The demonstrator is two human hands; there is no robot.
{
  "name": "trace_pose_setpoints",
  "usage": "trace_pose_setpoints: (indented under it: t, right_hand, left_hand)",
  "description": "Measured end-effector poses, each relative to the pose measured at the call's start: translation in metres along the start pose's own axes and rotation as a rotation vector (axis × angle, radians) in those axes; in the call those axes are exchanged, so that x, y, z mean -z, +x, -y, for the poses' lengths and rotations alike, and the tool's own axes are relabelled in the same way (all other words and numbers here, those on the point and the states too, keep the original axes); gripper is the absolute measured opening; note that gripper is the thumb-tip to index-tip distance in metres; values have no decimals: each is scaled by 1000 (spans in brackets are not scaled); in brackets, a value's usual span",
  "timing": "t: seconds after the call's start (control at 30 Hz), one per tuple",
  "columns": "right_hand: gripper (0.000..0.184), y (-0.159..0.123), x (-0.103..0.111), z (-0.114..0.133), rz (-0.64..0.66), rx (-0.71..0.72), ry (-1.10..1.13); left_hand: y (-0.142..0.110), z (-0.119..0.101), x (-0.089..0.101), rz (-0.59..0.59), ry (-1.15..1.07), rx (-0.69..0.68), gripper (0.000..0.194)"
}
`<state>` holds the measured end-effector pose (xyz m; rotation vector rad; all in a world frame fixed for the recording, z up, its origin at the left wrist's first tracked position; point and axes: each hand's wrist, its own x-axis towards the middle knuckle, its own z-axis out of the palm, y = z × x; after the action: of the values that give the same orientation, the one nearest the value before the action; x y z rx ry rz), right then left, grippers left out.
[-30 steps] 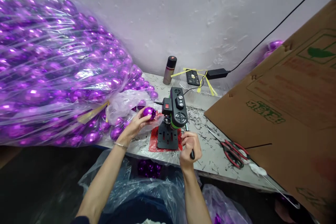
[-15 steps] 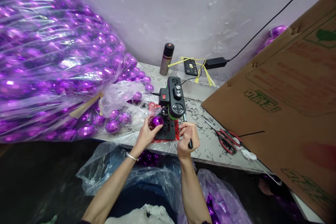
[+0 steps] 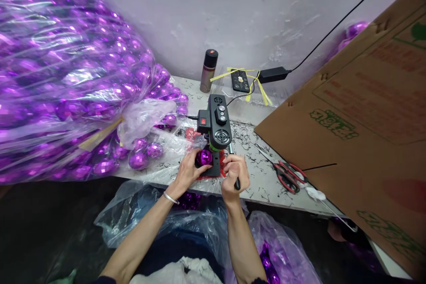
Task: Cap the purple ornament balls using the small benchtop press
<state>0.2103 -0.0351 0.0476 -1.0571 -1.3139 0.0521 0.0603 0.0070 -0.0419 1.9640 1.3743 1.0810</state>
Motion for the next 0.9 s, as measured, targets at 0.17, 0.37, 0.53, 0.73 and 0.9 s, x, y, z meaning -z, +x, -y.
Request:
trace_pose_setpoints:
  t: [0.17, 0.37, 0.53, 0.73, 0.9]
  right_hand:
    - [37, 3, 0, 1, 1, 29, 10]
    - [37, 4, 2, 0, 19, 30, -7]
    - [36, 3, 2, 0, 14, 28, 10]
    - [37, -5, -2, -7, -16, 26, -2]
    - [39, -15, -8, -19, -62, 73, 16]
  left_hand:
    - [6, -4, -7, -7, 18, -45, 57]
    - [8, -1, -26, -27, -33, 26, 63]
    - [2, 5, -30, -48, -35, 14, 63]
    - [1, 9, -31, -50, -22, -39, 63]
    - [0, 9, -33, -55, -33, -35, 62]
